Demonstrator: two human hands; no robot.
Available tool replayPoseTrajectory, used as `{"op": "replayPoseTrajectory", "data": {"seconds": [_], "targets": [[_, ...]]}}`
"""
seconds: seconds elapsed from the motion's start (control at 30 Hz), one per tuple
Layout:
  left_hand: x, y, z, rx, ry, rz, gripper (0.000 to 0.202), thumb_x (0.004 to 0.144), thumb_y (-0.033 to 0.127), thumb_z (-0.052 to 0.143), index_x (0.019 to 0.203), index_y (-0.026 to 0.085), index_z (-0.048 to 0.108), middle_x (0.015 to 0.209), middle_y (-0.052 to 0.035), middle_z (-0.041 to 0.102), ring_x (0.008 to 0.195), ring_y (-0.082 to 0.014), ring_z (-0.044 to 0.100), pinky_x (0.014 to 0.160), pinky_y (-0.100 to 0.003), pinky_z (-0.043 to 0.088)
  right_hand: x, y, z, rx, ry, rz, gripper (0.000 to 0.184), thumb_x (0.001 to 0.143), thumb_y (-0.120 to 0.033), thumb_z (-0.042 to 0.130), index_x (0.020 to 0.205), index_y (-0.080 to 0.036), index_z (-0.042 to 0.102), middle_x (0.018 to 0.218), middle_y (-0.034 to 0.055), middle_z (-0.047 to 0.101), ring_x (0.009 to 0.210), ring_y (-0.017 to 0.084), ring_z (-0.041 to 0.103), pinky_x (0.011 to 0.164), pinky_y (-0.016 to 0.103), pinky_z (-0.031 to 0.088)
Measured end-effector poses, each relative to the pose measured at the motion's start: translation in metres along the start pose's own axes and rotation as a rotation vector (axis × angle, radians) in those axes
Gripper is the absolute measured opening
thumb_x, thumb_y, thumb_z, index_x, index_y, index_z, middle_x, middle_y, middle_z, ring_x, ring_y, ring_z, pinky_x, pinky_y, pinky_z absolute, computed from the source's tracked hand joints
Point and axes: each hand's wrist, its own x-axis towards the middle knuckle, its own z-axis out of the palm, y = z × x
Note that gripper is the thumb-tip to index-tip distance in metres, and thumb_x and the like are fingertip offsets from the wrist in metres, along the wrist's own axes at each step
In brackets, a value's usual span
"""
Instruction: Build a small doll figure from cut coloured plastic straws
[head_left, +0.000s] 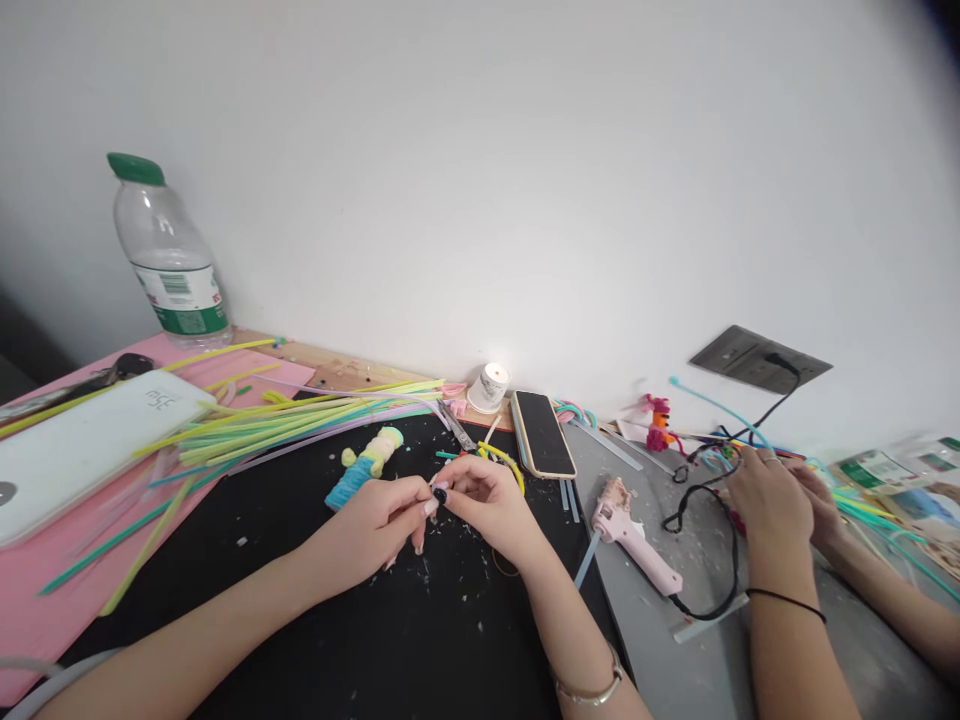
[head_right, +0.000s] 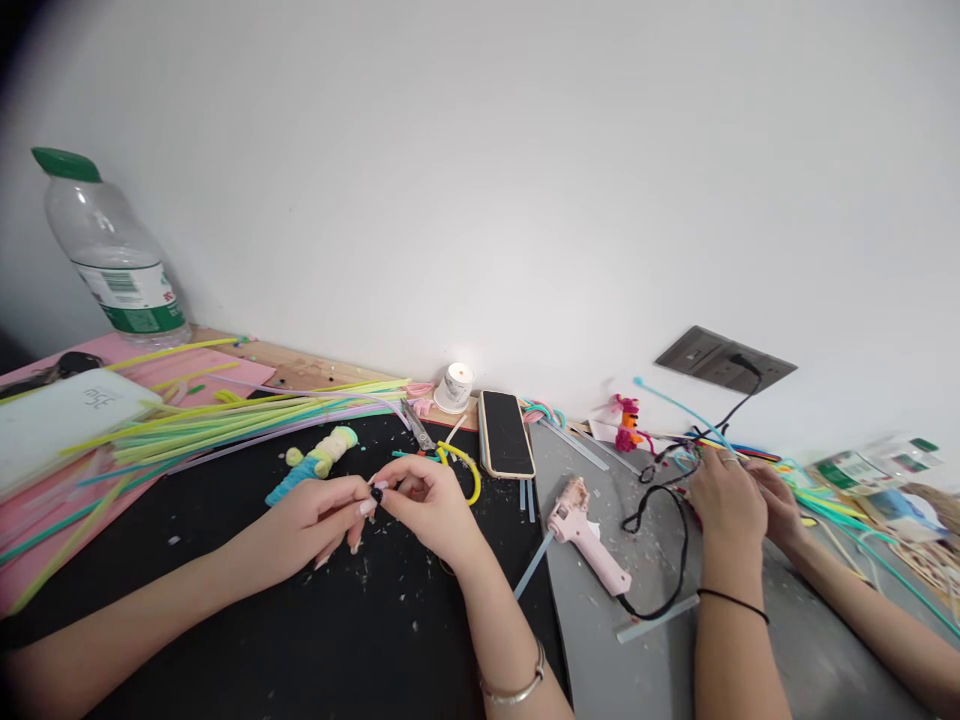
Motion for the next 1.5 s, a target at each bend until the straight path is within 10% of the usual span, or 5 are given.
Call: {"op": "replayPoseTrajectory", "data": {"seconds": [0.13,0.37,0.63,1.13,1.5], "targets": [[-0.003,0.006,-0.008,0.139,0.067,0.077,0.026,0.089,0.042,0.045,0.078,0.023,0.059,0.064,0.0009,0.064,0.048,-0.0132,0.05,0.049,-0.025,0.036,0.003,0.002,-0.001,0.021,0.108,-0.017,0.007,0.072,-0.021,0.071,0.077,-0.018,0.067,0.068,-0.0013,0.062,0.059,0.009,0.053,0.055,0.022,0.04],[0.008,-0.008,-0.04,0.446,0.717,0.179,0.029,0.079,0.036,0.056,0.104,0.023,0.062,0.111,-0.0087,0.064,0.108,-0.0313,0.055,0.097,-0.038,0.037,0.006,0.006,-0.007,0.115,0.299,0.063,0.019,0.069,-0.03,0.075,0.075,-0.016,0.065,0.056,-0.0023,0.063,0.041,0.006,0.046,0.041,0.019,0.035],[0.016,-0.028,-0.039,0.504,0.531,-0.022,0.052,0.075,0.036,0.056,0.124,0.02,0.053,0.113,-0.0103,0.063,0.108,-0.0326,0.058,0.091,-0.038,0.043,0.007,0.007,-0.005,0.149,0.308,0.077,0.018,0.068,-0.029,0.075,0.072,-0.016,0.063,0.056,-0.001,0.066,0.041,0.008,0.053,0.041,0.019,0.04],[0.007,-0.002,-0.022,-0.573,0.278,-0.16,0.044,0.078,0.041,0.065,0.118,0.023,0.06,0.104,-0.0056,0.069,0.097,-0.0243,0.063,0.071,-0.029,0.049,0.007,0.005,0.0,0.253,0.376,0.035,0.017,0.068,-0.028,0.076,0.075,-0.016,0.066,0.062,0.0006,0.067,0.045,0.008,0.051,0.043,0.02,0.042],[0.006,0.001,-0.015,-0.685,0.202,-0.118,0.051,0.08,0.035,0.069,0.125,0.023,0.049,0.119,-0.0086,0.064,0.107,-0.0244,0.061,0.085,-0.033,0.05,0.005,0.003,0.002,0.277,0.375,0.073,0.018,0.066,-0.028,0.078,0.071,-0.015,0.065,0.056,-0.0018,0.062,0.044,0.007,0.049,0.042,0.018,0.04]]}}
